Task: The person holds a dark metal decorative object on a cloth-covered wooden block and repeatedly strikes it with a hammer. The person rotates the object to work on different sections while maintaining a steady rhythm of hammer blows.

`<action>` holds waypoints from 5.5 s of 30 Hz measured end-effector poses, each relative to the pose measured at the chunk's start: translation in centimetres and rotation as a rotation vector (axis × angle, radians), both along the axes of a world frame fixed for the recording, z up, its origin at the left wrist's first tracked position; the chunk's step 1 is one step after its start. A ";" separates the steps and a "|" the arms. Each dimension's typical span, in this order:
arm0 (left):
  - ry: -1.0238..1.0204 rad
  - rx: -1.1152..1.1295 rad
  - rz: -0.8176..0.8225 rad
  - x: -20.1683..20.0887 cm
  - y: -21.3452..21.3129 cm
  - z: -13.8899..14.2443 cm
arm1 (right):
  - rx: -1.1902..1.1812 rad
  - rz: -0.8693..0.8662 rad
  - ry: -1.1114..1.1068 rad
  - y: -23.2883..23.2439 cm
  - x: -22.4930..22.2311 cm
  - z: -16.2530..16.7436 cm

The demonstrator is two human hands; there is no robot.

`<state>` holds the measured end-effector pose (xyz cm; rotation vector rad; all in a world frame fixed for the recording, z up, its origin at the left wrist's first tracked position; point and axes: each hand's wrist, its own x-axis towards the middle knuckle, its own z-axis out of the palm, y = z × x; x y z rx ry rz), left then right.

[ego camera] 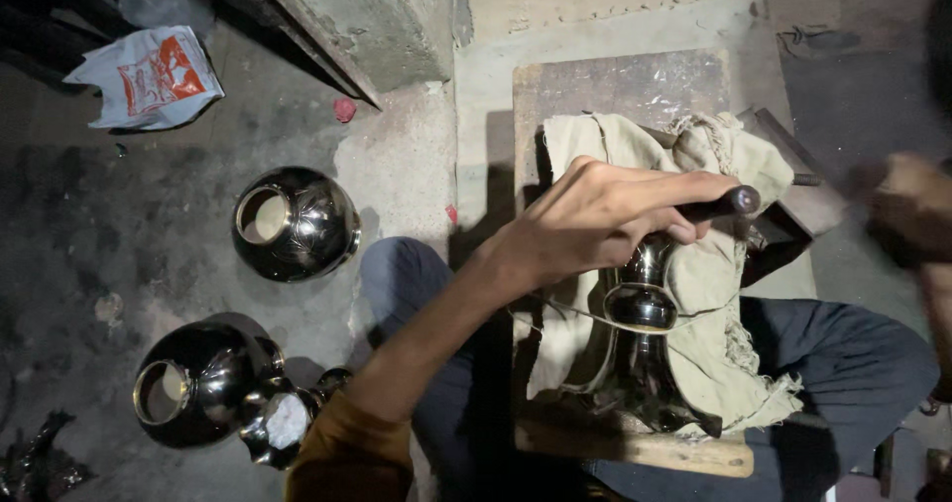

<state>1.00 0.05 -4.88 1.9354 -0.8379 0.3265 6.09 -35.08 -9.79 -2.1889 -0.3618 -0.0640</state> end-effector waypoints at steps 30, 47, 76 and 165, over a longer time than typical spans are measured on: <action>0.145 -0.209 0.560 -5.3 -2.9 0.5 | -1.112 0.503 -0.567 13.4 4.6 17.6; -0.043 -0.331 0.732 -6.3 -3.6 1.5 | -1.541 0.578 -0.873 17.7 2.2 21.7; 0.060 0.326 -0.051 3.4 -2.6 4.8 | -0.030 0.043 0.044 -1.3 1.6 -1.7; 0.142 -0.239 0.788 -7.2 -4.7 2.9 | -1.219 0.545 -0.687 14.5 3.4 21.4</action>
